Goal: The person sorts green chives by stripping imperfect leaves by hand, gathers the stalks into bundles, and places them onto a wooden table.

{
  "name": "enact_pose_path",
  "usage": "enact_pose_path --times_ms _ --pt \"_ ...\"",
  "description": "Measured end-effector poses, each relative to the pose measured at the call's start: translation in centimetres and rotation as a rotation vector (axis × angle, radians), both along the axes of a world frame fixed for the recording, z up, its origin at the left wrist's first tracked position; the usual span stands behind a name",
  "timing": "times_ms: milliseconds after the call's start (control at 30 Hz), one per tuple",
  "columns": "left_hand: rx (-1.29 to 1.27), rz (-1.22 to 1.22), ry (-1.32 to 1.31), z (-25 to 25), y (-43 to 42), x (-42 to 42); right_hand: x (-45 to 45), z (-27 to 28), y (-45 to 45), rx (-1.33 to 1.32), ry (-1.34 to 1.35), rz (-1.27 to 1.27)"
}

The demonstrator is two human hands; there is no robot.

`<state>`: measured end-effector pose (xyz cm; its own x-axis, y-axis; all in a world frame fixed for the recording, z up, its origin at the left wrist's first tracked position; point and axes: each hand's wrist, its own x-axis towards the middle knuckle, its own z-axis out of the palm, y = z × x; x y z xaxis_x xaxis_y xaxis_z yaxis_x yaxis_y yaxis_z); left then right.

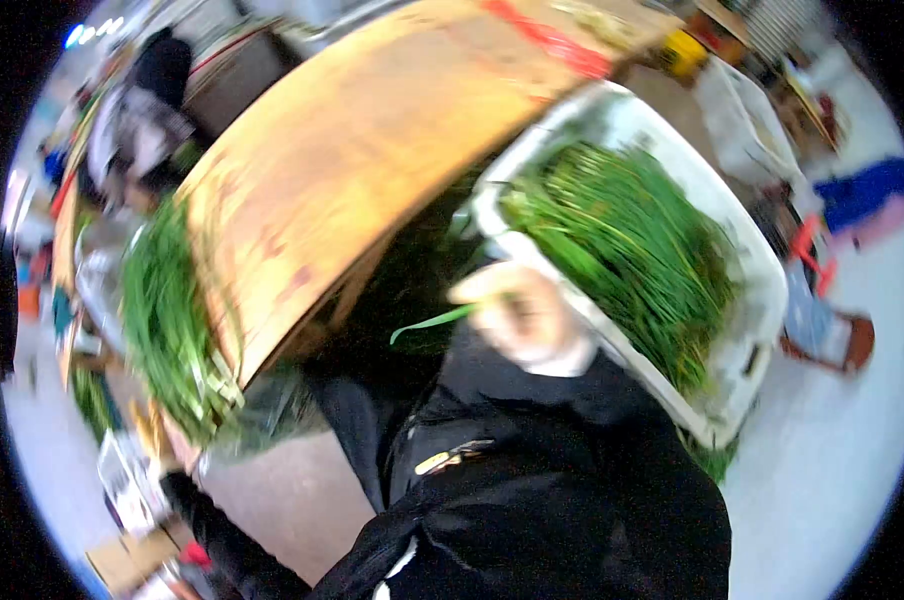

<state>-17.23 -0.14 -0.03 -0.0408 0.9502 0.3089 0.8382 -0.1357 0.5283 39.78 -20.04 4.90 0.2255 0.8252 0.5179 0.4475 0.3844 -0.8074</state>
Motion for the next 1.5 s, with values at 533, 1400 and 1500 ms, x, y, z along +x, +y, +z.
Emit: enact_pose_path --times_ms 533,1400,1500 --pt "0.077 -1.157 -0.113 4.6 -10.0 45.1 13.8 -7.6 -12.4 -0.975 -0.623 -0.537" --pt "0.437 -1.487 1.406 -4.2 -7.3 69.2 17.3 -12.1 -35.4 -1.375 -0.199 -0.689" --pt "0.305 -1.410 1.717 2.2 -10.5 70.5 18.1 -11.8 -34.2 -1.440 -0.253 -0.629"
